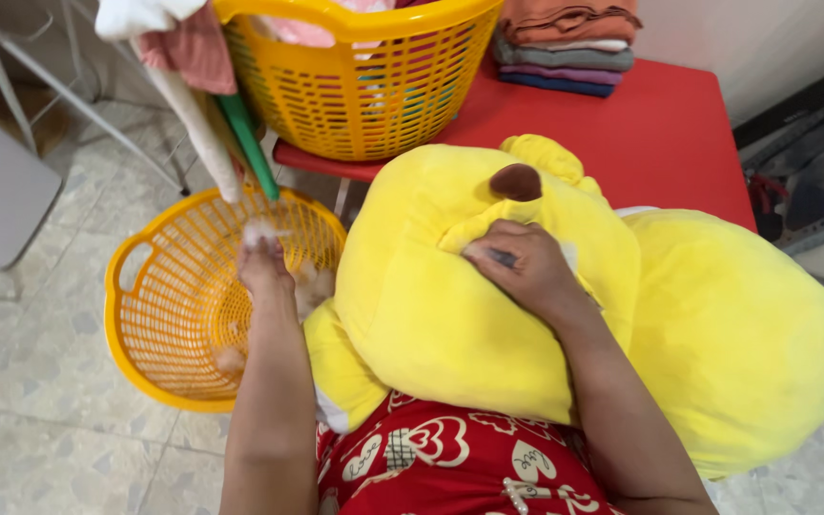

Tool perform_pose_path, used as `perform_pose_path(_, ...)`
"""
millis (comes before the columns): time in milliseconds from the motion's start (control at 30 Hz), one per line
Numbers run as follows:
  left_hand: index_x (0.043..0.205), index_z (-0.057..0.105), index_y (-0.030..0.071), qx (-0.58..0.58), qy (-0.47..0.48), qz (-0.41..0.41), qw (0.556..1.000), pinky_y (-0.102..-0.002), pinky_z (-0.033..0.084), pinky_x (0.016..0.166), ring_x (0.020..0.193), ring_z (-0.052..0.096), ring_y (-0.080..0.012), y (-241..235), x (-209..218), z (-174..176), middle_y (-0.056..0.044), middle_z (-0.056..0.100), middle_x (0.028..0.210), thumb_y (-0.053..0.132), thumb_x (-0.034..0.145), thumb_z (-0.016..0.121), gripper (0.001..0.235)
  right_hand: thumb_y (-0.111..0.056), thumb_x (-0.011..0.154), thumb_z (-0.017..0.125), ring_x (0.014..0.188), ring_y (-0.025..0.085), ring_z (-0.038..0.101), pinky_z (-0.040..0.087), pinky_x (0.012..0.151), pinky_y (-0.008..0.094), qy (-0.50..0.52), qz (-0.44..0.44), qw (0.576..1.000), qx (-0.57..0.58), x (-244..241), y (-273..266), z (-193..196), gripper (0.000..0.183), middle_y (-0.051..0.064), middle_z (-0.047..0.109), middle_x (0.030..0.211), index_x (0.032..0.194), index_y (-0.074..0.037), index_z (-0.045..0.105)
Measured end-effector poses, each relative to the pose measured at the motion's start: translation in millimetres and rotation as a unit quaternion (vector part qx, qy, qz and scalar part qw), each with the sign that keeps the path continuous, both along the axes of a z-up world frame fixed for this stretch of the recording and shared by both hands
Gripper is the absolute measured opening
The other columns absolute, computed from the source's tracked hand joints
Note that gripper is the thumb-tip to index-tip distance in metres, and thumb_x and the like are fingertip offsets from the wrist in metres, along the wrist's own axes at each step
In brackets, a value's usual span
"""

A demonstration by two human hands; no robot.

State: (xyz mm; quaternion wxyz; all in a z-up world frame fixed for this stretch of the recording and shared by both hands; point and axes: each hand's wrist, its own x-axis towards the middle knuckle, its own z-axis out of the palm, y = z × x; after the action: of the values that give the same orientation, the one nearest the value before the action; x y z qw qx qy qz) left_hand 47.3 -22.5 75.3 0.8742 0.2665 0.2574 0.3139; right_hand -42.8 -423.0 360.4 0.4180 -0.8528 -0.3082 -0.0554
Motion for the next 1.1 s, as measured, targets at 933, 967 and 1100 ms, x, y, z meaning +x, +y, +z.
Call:
perform_pose_path(933,0.113,0.072,0.008,0.586,-0.263,-0.316,0.698,-0.030,0.061,0.080,0.096,0.070,-0.0175,-267.1,-59.2,283.2,-0.006,0.065,0.116,0.015,0.095,0.072,0.019,-0.029,0.112,0.038,0.100,0.017,0.057,0.048,0.095,0.030,-0.081,-0.177,0.928,0.318,18.1,-75.2,-41.6,0.048,0.009,0.062,0.109,0.125,0.007,0.067)
perform_pose_path(967,0.110,0.074,0.009,0.640,-0.219,-0.322,0.662,-0.034,0.059,0.081,0.096,0.070,-0.0209,-278.6,-65.5,291.1,-0.006,0.067,0.113,0.020,0.092,0.074,0.021,-0.029,0.111,0.037,0.101,0.017,0.058,0.048,0.095,0.030,-0.084,-0.175,0.927,0.322,18.8,-76.0,-42.4,0.048,0.009,0.062,0.109,0.126,0.007,0.066)
perform_pose_path(1100,0.101,0.077,0.010,0.792,-0.106,-0.301,0.520,-0.045,0.053,0.083,0.096,0.069,-0.0305,-299.9,-76.9,294.9,-0.009,0.072,0.102,0.032,0.079,0.079,0.032,-0.027,0.110,0.036,0.100,0.016,0.056,0.050,0.093,0.031,-0.075,-0.155,0.915,0.366,20.3,-79.4,-45.4,0.048,0.009,0.060,0.109,0.128,0.006,0.065)
